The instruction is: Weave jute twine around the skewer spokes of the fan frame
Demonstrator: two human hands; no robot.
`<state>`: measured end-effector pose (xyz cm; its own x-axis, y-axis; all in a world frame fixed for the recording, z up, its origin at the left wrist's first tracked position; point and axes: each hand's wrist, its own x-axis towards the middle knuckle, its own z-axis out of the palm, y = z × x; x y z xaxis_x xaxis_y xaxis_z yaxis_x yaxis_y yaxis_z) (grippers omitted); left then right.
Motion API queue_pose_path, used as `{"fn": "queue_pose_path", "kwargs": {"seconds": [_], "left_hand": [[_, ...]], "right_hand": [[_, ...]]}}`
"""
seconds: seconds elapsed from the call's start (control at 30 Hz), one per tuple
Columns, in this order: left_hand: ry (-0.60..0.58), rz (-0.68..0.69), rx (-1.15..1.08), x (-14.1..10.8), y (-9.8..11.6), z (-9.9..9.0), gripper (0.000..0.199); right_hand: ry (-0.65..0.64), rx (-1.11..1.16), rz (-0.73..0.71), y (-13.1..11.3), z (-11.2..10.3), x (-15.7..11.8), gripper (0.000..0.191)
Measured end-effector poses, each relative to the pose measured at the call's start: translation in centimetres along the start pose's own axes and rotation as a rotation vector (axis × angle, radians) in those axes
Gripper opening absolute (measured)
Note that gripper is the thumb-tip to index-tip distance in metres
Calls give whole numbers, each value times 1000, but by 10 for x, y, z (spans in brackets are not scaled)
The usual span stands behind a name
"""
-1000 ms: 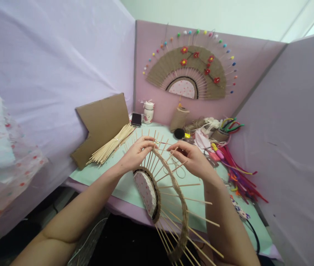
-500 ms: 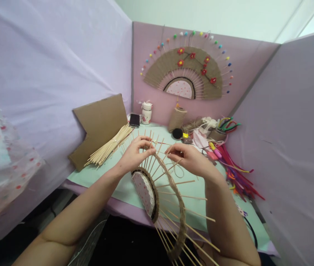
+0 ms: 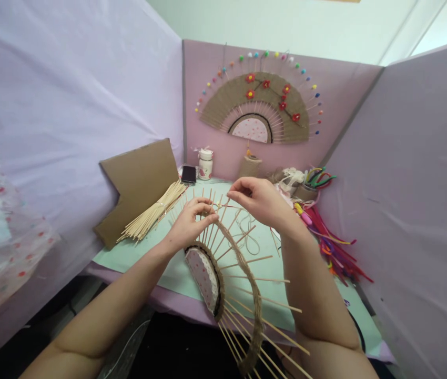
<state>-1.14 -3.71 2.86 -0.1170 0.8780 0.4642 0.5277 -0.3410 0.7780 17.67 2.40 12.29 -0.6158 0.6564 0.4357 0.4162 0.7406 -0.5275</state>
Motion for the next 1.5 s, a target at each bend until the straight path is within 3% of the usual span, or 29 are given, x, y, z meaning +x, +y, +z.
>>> {"fn": "queue_pose_path", "kwargs": {"seconds": [0.17, 0.43, 0.57, 0.83, 1.03, 1.13, 1.3, 1.4, 1.5], "left_hand": [[6, -14, 4, -1, 0, 0, 15], [-8, -10, 16, -1, 1, 2, 14], [-13, -15, 1, -2, -1, 0, 18], [-8, 20, -37, -4, 8, 1, 16], [34, 10, -66, -4, 4, 3, 20], [130, 22, -123, 6, 6, 4, 20], [309, -19, -154, 44, 11, 2, 23], [384, -38, -113, 61, -2, 3, 26], [354, -66, -98, 67, -25, 5, 25]], "right_hand": [[52, -95, 47, 6, -2, -1, 28], [23, 78, 15, -5, 1, -4, 32], [-64, 179, 35, -3, -1, -13, 33], [-143, 546, 264, 49, 6, -41, 38], [-387, 492, 210, 42, 20, -60, 32], [-307, 502, 204, 34, 21, -57, 32], [-18, 548, 198, 28, 29, -29, 29], [51, 571, 194, 33, 47, -14, 27], [50, 604, 237, 45, 67, -9, 29]]}}
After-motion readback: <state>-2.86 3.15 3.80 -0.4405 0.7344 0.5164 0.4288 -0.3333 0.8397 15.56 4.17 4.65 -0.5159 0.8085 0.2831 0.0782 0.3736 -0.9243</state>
